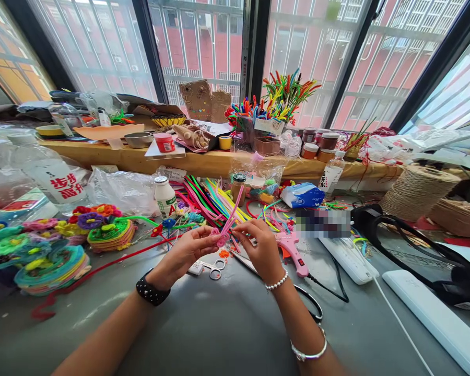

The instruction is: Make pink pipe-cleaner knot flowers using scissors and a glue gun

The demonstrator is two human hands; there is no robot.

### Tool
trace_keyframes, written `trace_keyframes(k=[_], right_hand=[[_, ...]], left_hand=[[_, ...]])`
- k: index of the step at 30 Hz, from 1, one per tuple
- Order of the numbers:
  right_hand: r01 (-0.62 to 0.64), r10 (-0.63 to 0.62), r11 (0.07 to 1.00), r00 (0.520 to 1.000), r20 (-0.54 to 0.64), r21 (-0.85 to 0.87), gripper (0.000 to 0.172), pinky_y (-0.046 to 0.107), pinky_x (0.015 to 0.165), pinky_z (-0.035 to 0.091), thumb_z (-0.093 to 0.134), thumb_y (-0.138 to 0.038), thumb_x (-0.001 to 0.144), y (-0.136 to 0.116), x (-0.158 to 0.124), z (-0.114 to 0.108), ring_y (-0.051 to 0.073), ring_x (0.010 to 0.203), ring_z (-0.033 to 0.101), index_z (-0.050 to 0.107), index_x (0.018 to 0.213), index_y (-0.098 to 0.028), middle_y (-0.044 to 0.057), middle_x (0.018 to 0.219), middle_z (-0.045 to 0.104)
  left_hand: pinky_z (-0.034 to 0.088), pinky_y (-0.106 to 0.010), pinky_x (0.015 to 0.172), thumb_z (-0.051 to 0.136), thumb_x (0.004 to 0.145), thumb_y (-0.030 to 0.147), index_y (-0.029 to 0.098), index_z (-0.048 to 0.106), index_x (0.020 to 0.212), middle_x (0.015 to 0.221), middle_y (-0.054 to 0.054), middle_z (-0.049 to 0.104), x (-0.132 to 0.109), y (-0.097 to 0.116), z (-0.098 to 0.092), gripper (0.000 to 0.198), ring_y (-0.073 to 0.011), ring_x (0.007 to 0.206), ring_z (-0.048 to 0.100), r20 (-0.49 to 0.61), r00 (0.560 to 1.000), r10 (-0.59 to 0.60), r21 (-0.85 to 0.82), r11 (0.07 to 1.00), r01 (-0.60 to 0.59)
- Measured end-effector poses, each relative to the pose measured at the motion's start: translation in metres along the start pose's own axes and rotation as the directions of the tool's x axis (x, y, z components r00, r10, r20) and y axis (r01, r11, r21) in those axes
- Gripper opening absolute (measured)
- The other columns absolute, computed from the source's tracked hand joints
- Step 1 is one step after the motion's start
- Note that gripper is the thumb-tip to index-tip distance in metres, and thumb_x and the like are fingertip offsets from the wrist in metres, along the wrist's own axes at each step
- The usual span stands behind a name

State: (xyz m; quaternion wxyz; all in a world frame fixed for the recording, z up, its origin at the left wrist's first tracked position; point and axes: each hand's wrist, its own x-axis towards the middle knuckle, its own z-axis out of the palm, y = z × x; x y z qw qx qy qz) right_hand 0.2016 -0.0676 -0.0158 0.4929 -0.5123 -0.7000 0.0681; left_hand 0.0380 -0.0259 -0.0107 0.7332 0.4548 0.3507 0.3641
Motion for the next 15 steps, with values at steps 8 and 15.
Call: trace_keyframes(k=[8, 15], right_hand=[[0.332, -0.332, 0.914, 0.943, 0.040, -0.234, 0.014, 0.029, 0.067, 0.043, 0.049, -0.015, 0.078, -0.0010, -0.0040, 0.0054, 0.016, 0.074, 0.051, 0.057, 0.086, -0.021, 0.003, 0.079, 0.061], [0.374, -0.371, 0.870, 0.926, 0.074, -0.322, 0.009, 0.028, 0.068, 0.043, 0.048, -0.015, 0.078, 0.0005, -0.0067, 0.0086, 0.016, 0.072, 0.051, 0.057, 0.081, -0.018, 0.004, 0.076, 0.061]], left_hand=[[0.045, -0.018, 0.061, 0.068, 0.058, 0.022, 0.013, 0.057, 0.069, 0.067, 0.001, 0.055, -0.0006, -0.0001, 0.0018, 0.018, -0.0068, 0.062, 0.055, 0.022, 0.999, -0.027, 0.014, 1.000, 0.027], [0.045, -0.019, 0.058, 0.069, 0.056, 0.024, 0.013, 0.055, 0.068, 0.064, 0.002, 0.057, -0.0021, 0.0005, 0.0040, 0.022, -0.0076, 0.058, 0.054, -0.034, 0.998, 0.048, 0.127, 0.991, -0.044]])
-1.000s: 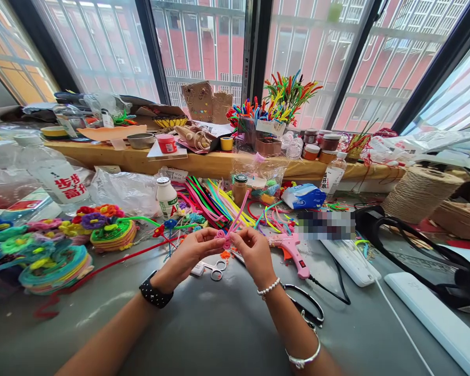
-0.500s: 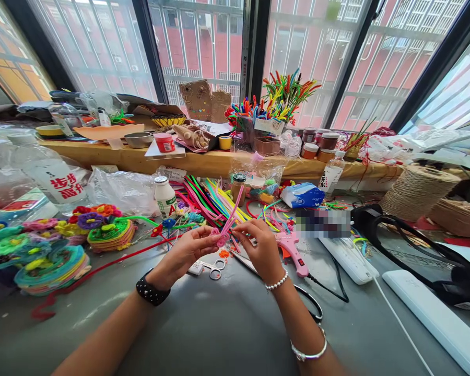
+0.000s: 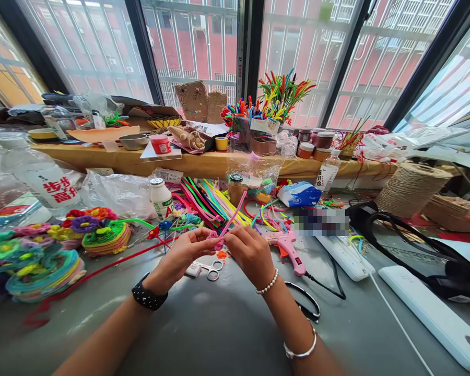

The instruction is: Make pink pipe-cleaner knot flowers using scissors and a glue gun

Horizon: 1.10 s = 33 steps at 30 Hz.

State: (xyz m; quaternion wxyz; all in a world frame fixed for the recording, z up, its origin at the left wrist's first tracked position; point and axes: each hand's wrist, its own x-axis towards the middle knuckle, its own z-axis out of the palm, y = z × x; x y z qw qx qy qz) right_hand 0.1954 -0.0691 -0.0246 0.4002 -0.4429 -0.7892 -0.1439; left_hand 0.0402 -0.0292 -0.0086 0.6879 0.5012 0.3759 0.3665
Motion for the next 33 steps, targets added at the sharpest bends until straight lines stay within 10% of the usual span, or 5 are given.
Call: trace_keyframes(k=[13, 27, 33], right_hand=[[-0.260, 0.250, 0.942, 0.965, 0.076, 0.211, 0.011, 0.027, 0.067, 0.045, 0.049, -0.012, 0.074, -0.0036, 0.0015, 0.0046, 0.016, 0.075, 0.054, 0.052, 0.082, -0.018, 0.005, 0.082, 0.060], [-0.141, 0.124, 0.983, 0.983, 0.135, 0.120, 0.011, 0.029, 0.070, 0.041, 0.047, -0.018, 0.078, -0.0015, 0.0033, -0.0024, 0.017, 0.078, 0.050, 0.057, 0.083, -0.017, 0.006, 0.080, 0.058], [-0.349, 0.332, 0.922, 0.936, 0.120, 0.168, 0.005, 0.029, 0.066, 0.039, 0.053, -0.019, 0.073, -0.0081, 0.0062, -0.0013, 0.017, 0.074, 0.047, 0.058, 0.071, -0.018, 0.003, 0.073, 0.049]], left_hand=[[0.047, -0.022, 0.060, 0.065, 0.060, 0.025, 0.013, 0.053, 0.072, 0.065, 0.001, 0.058, 0.0023, -0.0057, 0.0010, 0.021, -0.0103, 0.061, 0.057, -0.029, 0.981, 0.190, 0.120, 0.975, -0.185], [0.047, -0.022, 0.057, 0.066, 0.059, 0.023, 0.012, 0.054, 0.068, 0.062, 0.000, 0.061, 0.0014, -0.0034, 0.0018, 0.020, -0.0106, 0.058, 0.058, -0.032, 0.990, 0.138, 0.087, 0.987, -0.135], [0.048, -0.024, 0.057, 0.064, 0.061, 0.027, 0.013, 0.054, 0.067, 0.062, 0.000, 0.060, 0.0011, -0.0073, 0.0032, 0.018, -0.0138, 0.059, 0.060, -0.056, 0.948, 0.313, 0.277, 0.917, -0.286]])
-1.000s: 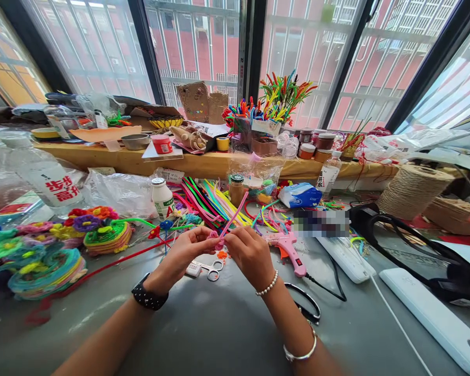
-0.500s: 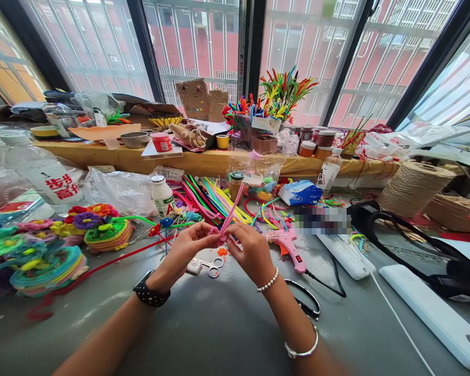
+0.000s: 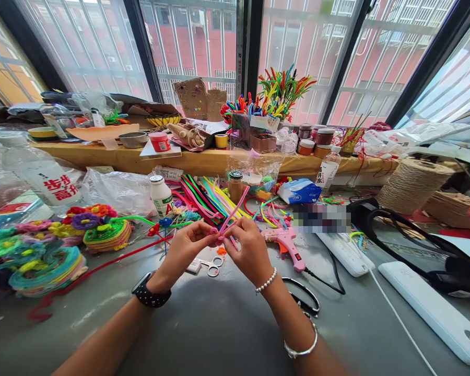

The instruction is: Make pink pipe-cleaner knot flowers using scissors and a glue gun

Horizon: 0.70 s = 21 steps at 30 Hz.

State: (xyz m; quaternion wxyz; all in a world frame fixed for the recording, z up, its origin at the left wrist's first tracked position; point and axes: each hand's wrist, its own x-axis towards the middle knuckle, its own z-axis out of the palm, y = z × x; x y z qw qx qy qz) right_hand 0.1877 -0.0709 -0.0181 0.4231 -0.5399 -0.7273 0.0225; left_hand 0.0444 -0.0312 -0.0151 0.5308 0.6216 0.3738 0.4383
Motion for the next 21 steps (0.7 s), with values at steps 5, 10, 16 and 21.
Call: trace_keyframes(k=[5, 10, 16, 21], right_hand=[[-0.207, 0.208, 0.972, 0.978, 0.007, 0.112, 0.013, 0.027, 0.062, 0.037, 0.054, -0.019, 0.070, -0.005, 0.001, 0.004, 0.015, 0.066, 0.045, 0.051, 0.057, -0.017, 0.001, 0.067, 0.044], [-0.360, 0.359, 0.925, 0.933, 0.031, 0.123, 0.015, 0.029, 0.063, 0.034, 0.055, -0.024, 0.067, -0.004, 0.000, 0.007, 0.016, 0.067, 0.045, 0.051, 0.054, -0.017, 0.000, 0.064, 0.044], [-0.543, 0.526, 0.673, 0.829, 0.191, 0.502, 0.013, 0.026, 0.057, 0.032, 0.057, -0.022, 0.060, -0.001, 0.001, 0.007, 0.012, 0.058, 0.042, 0.051, 0.049, -0.016, -0.002, 0.057, 0.045], [-0.661, 0.484, 0.282, 0.724, 0.492, 0.695, 0.013, 0.022, 0.045, 0.028, 0.053, -0.027, 0.062, 0.002, -0.001, 0.009, 0.007, 0.045, 0.033, 0.056, 0.056, -0.015, -0.005, 0.049, 0.039]], left_hand=[[0.047, -0.025, 0.059, 0.054, 0.071, 0.025, 0.016, 0.055, 0.071, 0.066, -0.001, 0.061, -0.006, -0.004, 0.003, 0.009, -0.0140, 0.062, 0.060, 0.005, 0.971, 0.240, 0.360, 0.905, -0.225], [0.044, -0.024, 0.059, 0.047, 0.075, 0.017, 0.017, 0.055, 0.074, 0.069, -0.002, 0.061, -0.010, -0.006, 0.006, 0.008, -0.0133, 0.062, 0.057, 0.122, 0.880, 0.460, 0.677, 0.610, -0.412], [0.043, -0.024, 0.058, 0.040, 0.078, 0.013, 0.017, 0.056, 0.077, 0.070, -0.004, 0.062, -0.015, -0.005, 0.009, 0.017, -0.0149, 0.065, 0.057, 0.227, 0.798, 0.558, 0.739, 0.436, -0.514], [0.042, -0.023, 0.068, 0.044, 0.076, 0.017, 0.021, 0.059, 0.077, 0.076, -0.003, 0.063, -0.015, -0.002, 0.006, 0.015, -0.0147, 0.072, 0.058, 0.125, 0.845, 0.520, 0.650, 0.600, -0.466]])
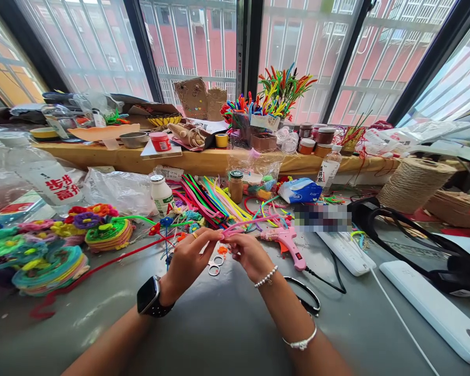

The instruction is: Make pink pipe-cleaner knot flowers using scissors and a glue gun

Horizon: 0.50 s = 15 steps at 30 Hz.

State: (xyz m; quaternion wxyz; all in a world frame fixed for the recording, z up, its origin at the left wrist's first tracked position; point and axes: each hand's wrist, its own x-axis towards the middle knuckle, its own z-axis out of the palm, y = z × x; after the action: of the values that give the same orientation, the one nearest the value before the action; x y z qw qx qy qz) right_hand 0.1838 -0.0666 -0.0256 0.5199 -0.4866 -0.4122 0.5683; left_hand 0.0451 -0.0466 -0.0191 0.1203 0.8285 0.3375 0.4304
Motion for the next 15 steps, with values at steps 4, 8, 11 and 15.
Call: trace_keyframes(k=[4, 8, 11, 15], right_hand=[[0.196, -0.192, 0.954, 0.981, 0.040, -0.227, 0.017, 0.023, 0.052, 0.035, 0.054, -0.030, 0.068, -0.004, -0.001, -0.003, 0.009, 0.053, 0.042, 0.062, 0.072, -0.016, 0.000, 0.061, 0.051], [0.493, -0.617, 0.482, 0.778, 0.119, -0.724, 0.013, 0.029, 0.063, 0.041, 0.051, -0.022, 0.074, -0.007, -0.004, -0.005, 0.015, 0.069, 0.049, 0.062, 0.081, -0.018, 0.005, 0.075, 0.054], [0.548, -0.709, 0.136, 0.635, 0.305, -0.826, 0.018, 0.030, 0.070, 0.042, 0.044, -0.019, 0.079, -0.004, -0.004, -0.003, 0.017, 0.078, 0.050, 0.059, 0.088, -0.016, 0.007, 0.079, 0.055], [0.495, -0.750, -0.059, 0.551, 0.366, -0.867, 0.018, 0.029, 0.068, 0.043, 0.044, -0.018, 0.080, 0.000, -0.003, -0.003, 0.018, 0.076, 0.051, 0.058, 0.090, -0.014, 0.008, 0.080, 0.057]], left_hand=[[0.045, -0.024, 0.060, 0.055, 0.069, 0.026, 0.018, 0.055, 0.067, 0.065, 0.000, 0.060, 0.010, -0.008, -0.005, 0.008, -0.0135, 0.061, 0.058, 0.006, 0.942, -0.336, -0.309, 0.895, 0.322], [0.046, -0.023, 0.057, 0.062, 0.063, 0.028, 0.014, 0.052, 0.067, 0.062, 0.000, 0.060, 0.018, -0.013, -0.009, 0.018, -0.0131, 0.060, 0.059, 0.261, 0.806, -0.531, -0.573, 0.587, 0.572], [0.046, -0.022, 0.057, 0.065, 0.059, 0.027, 0.013, 0.052, 0.067, 0.060, 0.001, 0.059, 0.018, -0.012, -0.009, 0.020, -0.0115, 0.059, 0.058, 0.319, 0.770, -0.553, -0.604, 0.507, 0.615], [0.046, -0.022, 0.056, 0.066, 0.058, 0.027, 0.012, 0.053, 0.067, 0.060, 0.000, 0.059, 0.016, -0.014, -0.006, 0.022, -0.0110, 0.058, 0.057, 0.351, 0.782, -0.515, -0.612, 0.507, 0.607]])
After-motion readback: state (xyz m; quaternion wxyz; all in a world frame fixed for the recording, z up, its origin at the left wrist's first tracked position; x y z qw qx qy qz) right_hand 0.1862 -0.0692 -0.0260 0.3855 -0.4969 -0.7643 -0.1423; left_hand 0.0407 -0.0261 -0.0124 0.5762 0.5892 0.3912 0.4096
